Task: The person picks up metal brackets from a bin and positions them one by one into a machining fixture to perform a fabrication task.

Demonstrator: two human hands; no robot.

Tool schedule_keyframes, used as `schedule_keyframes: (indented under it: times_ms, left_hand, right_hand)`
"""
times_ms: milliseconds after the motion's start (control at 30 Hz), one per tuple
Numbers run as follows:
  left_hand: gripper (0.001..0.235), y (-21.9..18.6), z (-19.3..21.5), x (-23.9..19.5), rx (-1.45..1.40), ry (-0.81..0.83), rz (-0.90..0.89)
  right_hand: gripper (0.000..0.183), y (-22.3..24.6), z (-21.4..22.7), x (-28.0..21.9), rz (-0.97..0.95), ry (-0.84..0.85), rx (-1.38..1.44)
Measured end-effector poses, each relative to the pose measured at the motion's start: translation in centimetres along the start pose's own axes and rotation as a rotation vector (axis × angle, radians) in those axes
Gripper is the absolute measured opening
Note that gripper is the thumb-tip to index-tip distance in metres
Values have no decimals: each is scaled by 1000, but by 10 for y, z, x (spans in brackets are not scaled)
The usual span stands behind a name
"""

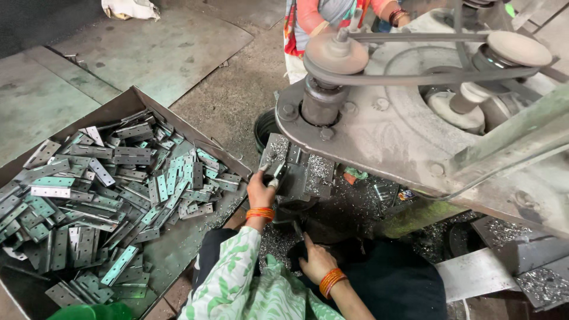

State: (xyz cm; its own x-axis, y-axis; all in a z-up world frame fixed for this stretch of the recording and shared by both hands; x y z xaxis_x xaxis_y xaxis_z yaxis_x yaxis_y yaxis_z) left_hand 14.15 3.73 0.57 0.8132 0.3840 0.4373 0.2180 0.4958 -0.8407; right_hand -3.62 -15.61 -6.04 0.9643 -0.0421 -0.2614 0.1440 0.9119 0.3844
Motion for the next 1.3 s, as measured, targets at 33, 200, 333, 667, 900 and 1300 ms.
schedule_keyframes:
  times_ms: [33,200,333,667,900,1300]
  left_hand:
    - [47,-5,-11,-9,-45,0,-27]
    - [51,-29,-53,-52,221,256,-379]
    - [39,-36,-59,-63,407,335,-446]
    - [42,7,-31,-35,-151,-21,102]
    - [52,-17,-27,-43,-64,-8,62]
    - [38,-26,-50,-74,781,372,-549]
  right_hand:
    - [87,-1,0,0,1,-4,3]
    - [86,-4,-3,1,-20,9,-6]
    - [86,-2,0,1,-10,2,-18]
    - [84,2,5,-3,-19,15,24]
    - [83,2,6,-3,-2,-13,33]
    - [88,-1,-4,1,22,5,-33]
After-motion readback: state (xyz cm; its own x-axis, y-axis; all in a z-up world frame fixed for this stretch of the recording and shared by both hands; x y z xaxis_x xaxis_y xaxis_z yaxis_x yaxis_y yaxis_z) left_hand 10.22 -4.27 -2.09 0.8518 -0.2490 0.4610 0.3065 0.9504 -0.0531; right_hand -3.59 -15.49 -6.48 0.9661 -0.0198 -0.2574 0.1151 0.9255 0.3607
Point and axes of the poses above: each hand's wrist, its own x-axis towards the middle knuckle, its own z-axis out of the back of the hand, y = z × x, the point moved 9 cm from there along x, towards the middle knuckle, and after that the axes turned 10 degrees about -y, right-handed, at the moved point
